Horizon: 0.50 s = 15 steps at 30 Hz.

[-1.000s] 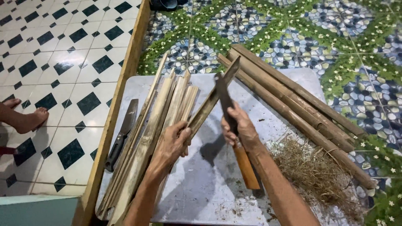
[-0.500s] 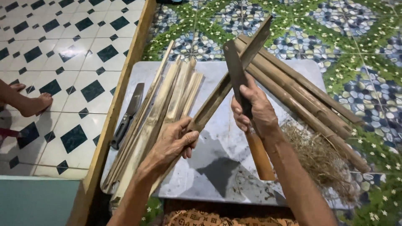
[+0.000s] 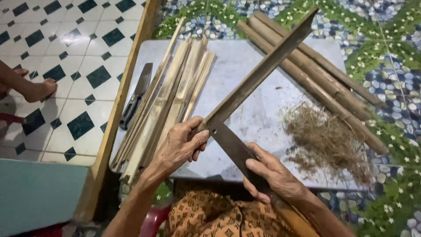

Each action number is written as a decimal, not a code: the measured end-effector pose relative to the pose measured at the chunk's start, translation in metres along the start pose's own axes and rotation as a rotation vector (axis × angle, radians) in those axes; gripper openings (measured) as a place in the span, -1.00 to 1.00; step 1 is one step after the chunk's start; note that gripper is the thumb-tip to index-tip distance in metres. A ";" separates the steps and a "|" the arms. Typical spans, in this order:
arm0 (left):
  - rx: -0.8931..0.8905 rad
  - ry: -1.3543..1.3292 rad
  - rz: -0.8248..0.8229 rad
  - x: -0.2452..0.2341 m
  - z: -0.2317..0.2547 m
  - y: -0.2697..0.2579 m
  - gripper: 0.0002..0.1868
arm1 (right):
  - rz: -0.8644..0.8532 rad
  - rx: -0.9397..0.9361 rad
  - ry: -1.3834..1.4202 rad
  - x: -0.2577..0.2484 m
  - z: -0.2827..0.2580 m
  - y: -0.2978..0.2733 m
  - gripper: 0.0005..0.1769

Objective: The person uses a large knife to shave and smooth the surface of bamboo strips held in their left hand. They repeatedly scrape the blade along the length of the strips, occasionally rotating them to work different sides, while a pile of finished strips accumulates on the table.

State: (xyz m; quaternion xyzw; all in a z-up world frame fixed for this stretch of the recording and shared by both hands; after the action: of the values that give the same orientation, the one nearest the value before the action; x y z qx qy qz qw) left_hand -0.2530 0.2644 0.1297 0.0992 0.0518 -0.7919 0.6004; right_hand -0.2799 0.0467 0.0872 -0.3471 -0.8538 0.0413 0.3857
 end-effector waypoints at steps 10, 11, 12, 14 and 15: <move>0.079 0.336 -0.011 0.022 -0.018 -0.063 -0.87 | -0.001 0.073 0.103 -0.002 0.061 -0.038 -0.42; 0.124 0.416 -0.004 0.023 -0.020 -0.069 -0.83 | 0.010 0.078 0.059 -0.007 0.066 -0.041 -0.34; 0.132 0.418 -0.007 0.026 -0.015 -0.075 -0.83 | 0.012 0.070 0.057 0.003 0.061 -0.049 -0.34; 0.179 0.465 -0.002 0.030 -0.004 -0.085 -0.71 | 0.121 0.197 0.166 0.018 0.060 -0.065 -0.60; 0.184 0.466 -0.006 0.030 -0.010 -0.088 -0.71 | 0.124 0.192 0.166 0.014 0.067 -0.067 -0.60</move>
State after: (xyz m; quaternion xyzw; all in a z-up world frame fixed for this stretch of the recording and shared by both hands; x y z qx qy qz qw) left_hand -0.3442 0.2619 0.1097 0.3332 0.1167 -0.7509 0.5582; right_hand -0.3696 0.0179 0.0721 -0.3630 -0.7880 0.1175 0.4832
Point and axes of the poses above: each hand's wrist, its own y-axis towards the middle knuckle, its own x-axis out of the palm, z = x × y, the point moved 5 cm from there along y, towards the middle knuckle, and after that the axes turned 8 degrees about x, right-handed, at the moved point
